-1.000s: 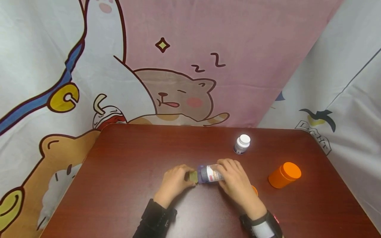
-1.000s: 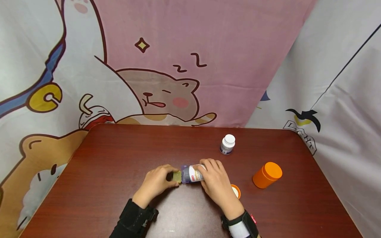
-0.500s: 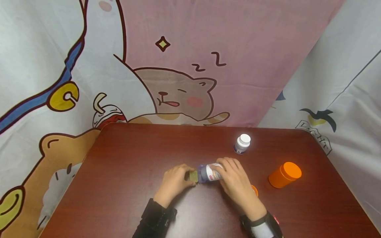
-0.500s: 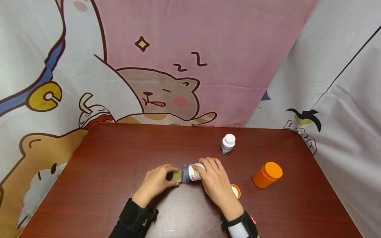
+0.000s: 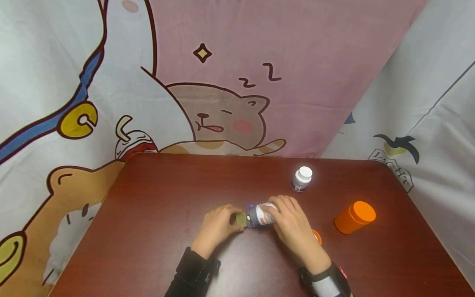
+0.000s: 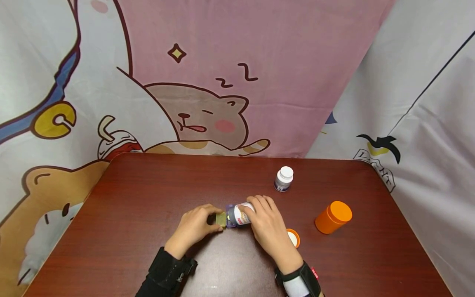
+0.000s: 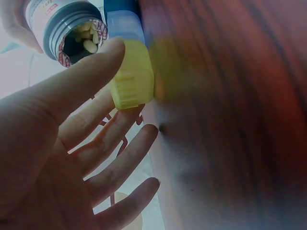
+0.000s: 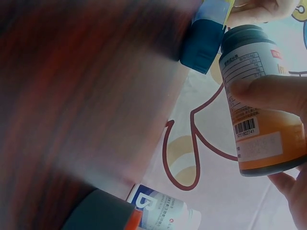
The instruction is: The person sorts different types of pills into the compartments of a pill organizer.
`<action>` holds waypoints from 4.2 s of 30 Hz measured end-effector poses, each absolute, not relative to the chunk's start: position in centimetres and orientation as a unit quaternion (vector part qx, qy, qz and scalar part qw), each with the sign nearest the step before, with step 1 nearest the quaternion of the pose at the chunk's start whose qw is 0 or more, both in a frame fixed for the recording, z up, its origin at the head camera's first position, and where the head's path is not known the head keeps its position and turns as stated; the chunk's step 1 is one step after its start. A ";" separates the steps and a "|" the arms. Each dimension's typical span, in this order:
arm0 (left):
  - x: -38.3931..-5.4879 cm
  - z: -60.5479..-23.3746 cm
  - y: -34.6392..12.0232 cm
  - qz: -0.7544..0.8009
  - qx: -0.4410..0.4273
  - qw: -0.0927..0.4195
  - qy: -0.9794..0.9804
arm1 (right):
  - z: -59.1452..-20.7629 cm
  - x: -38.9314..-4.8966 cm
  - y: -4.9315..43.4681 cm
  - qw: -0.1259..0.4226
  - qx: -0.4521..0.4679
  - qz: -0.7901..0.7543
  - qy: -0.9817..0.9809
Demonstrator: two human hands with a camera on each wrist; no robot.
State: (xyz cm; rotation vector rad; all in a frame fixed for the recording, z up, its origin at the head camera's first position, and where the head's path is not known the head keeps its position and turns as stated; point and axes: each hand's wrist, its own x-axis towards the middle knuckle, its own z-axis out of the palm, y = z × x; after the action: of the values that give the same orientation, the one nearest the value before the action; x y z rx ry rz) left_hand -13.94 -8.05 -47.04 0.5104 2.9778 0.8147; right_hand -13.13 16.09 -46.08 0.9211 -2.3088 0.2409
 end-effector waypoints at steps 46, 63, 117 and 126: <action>-13.8 -47.5 -8.0 0.245 0.171 -0.006 0.954 | -46.1 -6.2 15.0 0.203 0.233 0.191 -0.932; -12.7 -46.4 -7.6 0.183 0.176 -0.055 0.966 | -46.5 -5.6 14.9 0.092 0.248 0.264 -0.928; -10.7 -46.0 -6.9 0.389 0.316 0.189 0.845 | -45.9 -8.4 22.7 0.027 0.082 0.098 -0.991; -10.8 -45.8 -6.8 0.374 0.313 0.183 0.853 | -45.2 -8.0 20.0 0.101 0.137 0.116 -0.979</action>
State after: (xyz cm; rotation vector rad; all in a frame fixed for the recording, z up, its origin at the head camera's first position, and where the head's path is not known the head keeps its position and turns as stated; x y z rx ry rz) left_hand -10.76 -6.81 -45.78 0.8840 2.4073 1.0555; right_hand -7.98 19.99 -45.20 0.4046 -2.8911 0.3426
